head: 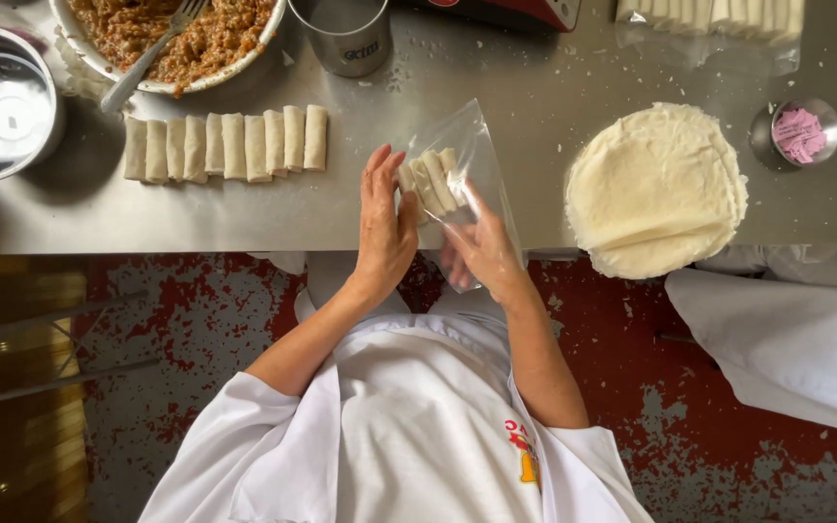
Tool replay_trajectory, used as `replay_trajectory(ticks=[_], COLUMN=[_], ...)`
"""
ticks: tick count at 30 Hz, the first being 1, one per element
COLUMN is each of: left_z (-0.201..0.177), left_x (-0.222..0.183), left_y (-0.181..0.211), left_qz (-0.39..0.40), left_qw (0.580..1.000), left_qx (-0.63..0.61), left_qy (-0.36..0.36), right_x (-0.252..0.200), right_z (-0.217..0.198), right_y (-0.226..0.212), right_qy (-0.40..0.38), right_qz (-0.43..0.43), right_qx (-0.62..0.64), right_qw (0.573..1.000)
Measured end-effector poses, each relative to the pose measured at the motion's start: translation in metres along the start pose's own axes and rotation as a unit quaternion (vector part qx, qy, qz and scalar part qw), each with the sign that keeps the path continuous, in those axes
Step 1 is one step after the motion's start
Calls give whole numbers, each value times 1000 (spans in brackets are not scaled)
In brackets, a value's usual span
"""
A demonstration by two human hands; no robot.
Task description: The person picks up spring rolls from a table and places them into a plastic bag by hand, then seals the bag with a label.
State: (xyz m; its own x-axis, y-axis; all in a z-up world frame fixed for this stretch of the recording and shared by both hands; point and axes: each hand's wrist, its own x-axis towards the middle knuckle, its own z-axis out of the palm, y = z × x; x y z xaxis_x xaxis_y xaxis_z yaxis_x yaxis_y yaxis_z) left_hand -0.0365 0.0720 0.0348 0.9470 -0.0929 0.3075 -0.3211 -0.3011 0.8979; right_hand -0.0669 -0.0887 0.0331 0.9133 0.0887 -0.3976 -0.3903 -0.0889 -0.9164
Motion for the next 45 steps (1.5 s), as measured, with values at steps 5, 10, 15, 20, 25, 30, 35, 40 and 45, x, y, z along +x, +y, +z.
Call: replay_trajectory(ticks=[5,10,15,20,25,30,35,40,45], left_z=[13,27,3,-43,-60,-67,-34,-30,-82], left_x=[2,41,53,40,50,54,14,9,61], left_y=[-13,-37,-8,-69,-88,-84,-7,-12,-118], left_qz=[8,97,211,164,64,101,126,135,58], left_qw=[999,994,962,880,823,811,922,969,800], left_qx=[33,47,172,430,551,554,352,207,584], left_qy=[-2,-35,17,120,126,161,104,-15,121], right_x=[-34,-65,-93,-80,-70,-66,-50,-16,-27], right_z=[-13,-8,-13,-22,-3,-5,18,21,23], right_y=[3,26,13,31,19,12,-32,-4,-25], right_qy=[-35,-87,58,115,128,168,109,70,96], right_qz=[-38,-74,-212,-264,-270,-281,-209,-166,-193], right_qx=[-54,-82,-151,-190,-139,-80,56,201,211], right_qw=[997,990,964,939,944,941,970,963,953])
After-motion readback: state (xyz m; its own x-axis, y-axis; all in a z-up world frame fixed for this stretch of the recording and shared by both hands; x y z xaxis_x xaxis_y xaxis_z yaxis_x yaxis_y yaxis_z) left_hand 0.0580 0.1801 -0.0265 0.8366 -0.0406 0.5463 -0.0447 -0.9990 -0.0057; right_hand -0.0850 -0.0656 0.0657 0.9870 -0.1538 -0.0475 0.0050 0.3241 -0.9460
